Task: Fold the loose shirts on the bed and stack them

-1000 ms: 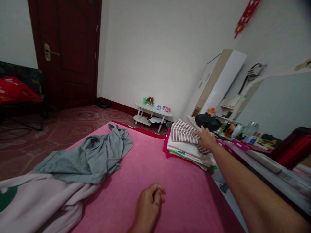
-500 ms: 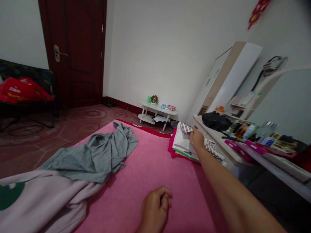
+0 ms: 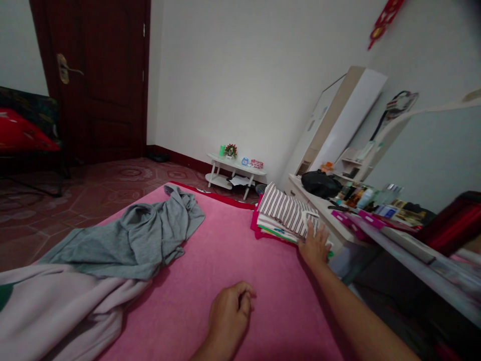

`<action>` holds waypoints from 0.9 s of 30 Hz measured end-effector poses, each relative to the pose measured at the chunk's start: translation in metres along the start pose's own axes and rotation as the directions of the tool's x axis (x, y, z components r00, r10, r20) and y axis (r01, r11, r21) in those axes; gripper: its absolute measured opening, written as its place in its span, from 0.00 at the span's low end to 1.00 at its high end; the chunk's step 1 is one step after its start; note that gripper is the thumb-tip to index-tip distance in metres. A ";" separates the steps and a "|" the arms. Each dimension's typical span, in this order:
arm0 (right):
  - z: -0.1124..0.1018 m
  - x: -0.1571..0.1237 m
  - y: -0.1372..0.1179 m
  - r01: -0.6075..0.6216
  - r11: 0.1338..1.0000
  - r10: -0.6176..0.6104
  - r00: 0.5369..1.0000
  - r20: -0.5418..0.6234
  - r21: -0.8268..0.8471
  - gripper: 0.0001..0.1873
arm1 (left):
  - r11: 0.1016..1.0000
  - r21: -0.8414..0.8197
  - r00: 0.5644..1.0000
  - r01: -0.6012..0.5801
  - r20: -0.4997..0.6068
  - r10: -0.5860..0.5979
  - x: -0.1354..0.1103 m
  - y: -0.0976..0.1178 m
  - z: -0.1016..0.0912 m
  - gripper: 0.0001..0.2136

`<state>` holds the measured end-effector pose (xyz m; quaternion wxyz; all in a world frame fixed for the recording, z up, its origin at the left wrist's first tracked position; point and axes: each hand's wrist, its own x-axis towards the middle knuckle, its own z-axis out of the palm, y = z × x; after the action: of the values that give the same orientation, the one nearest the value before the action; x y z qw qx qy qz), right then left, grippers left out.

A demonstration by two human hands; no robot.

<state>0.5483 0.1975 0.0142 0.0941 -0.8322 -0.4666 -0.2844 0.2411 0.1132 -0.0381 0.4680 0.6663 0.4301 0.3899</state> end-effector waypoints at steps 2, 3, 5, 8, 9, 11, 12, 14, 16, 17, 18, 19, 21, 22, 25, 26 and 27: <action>-0.001 0.012 0.019 -0.033 0.999 0.028 0.992 0.123 0.035 0.33 | 1.000 0.000 1.000 0.003 0.006 -0.003 0.000 0.000 0.000 0.12; -0.005 0.021 0.028 -0.007 0.999 0.000 0.983 0.181 0.041 0.31 | 1.000 -0.001 1.000 0.007 0.009 -0.006 0.000 0.000 0.001 0.12; -0.015 0.041 0.045 0.075 0.997 -0.081 0.969 0.234 0.035 0.29 | 1.000 -0.002 1.000 0.013 0.015 -0.013 0.000 0.000 0.001 0.12; -0.032 0.066 0.067 0.132 0.991 -0.128 0.979 0.157 -0.016 0.28 | 1.000 0.001 1.000 0.014 0.014 -0.015 0.000 0.000 0.001 0.12; -0.035 0.072 0.071 0.120 0.992 -0.114 0.984 0.136 -0.037 0.27 | 1.000 0.004 1.000 0.015 0.011 -0.015 0.001 0.000 0.000 0.12; -0.036 0.077 0.073 0.045 0.995 -0.033 0.989 0.146 -0.084 0.25 | 1.000 0.012 1.000 0.016 0.010 -0.016 0.001 0.000 0.000 0.12; -0.035 0.079 0.071 -0.013 0.995 0.030 0.985 0.172 -0.103 0.22 | 1.000 0.016 1.000 0.018 0.011 -0.018 0.002 0.001 0.001 0.12; -0.031 0.082 0.058 -0.110 0.987 0.135 0.965 0.223 -0.121 0.17 | 0.999 0.026 1.000 0.025 0.015 -0.026 0.002 0.001 0.001 0.12; -0.031 0.090 0.036 -0.137 0.985 0.157 0.959 0.235 -0.101 0.17 | 0.999 0.036 0.999 0.029 0.017 -0.030 0.002 0.001 0.001 0.12; -0.033 0.096 0.022 -0.123 0.989 0.137 0.966 0.221 -0.077 0.18 | 0.999 0.039 0.999 0.028 0.015 -0.029 0.002 0.001 0.001 0.12; -0.036 0.103 0.007 -0.098 0.994 0.106 0.975 0.198 -0.049 0.21 | 0.999 0.040 1.000 0.026 0.015 -0.027 0.002 0.001 0.001 0.12; -0.040 0.110 -0.009 -0.064 0.998 0.066 0.983 0.169 -0.019 0.23 | 0.999 0.038 1.000 0.024 0.015 -0.024 0.001 0.000 0.001 0.12; -0.047 0.125 -0.041 0.009 0.999 -0.012 0.994 0.113 0.031 0.25 | 1.000 0.024 1.000 0.019 0.015 -0.019 0.001 0.000 0.002 0.12; -0.050 0.130 -0.056 0.039 0.998 -0.044 0.995 0.090 0.049 0.25 | 1.000 0.016 1.000 0.019 0.015 -0.020 0.001 -0.001 0.002 0.12; -0.046 0.138 -0.097 0.112 0.990 -0.119 0.990 0.079 0.087 0.28 | 1.000 0.007 0.999 0.028 0.027 -0.028 0.002 -0.003 0.003 0.12; -0.042 0.137 -0.108 0.155 0.983 -0.167 0.979 0.121 0.102 0.30 | 0.999 0.010 0.999 0.032 0.033 -0.032 0.002 -0.003 0.003 0.12; -0.035 0.135 -0.119 0.210 0.970 -0.230 0.956 0.181 0.121 0.31 | 0.999 0.016 0.998 0.037 0.040 -0.038 0.003 -0.003 0.003 0.12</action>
<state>0.4904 0.3451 0.1060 0.0577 -0.7929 -0.5770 -0.1872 0.2441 0.1159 -0.0418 0.4788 0.6693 0.4359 0.3643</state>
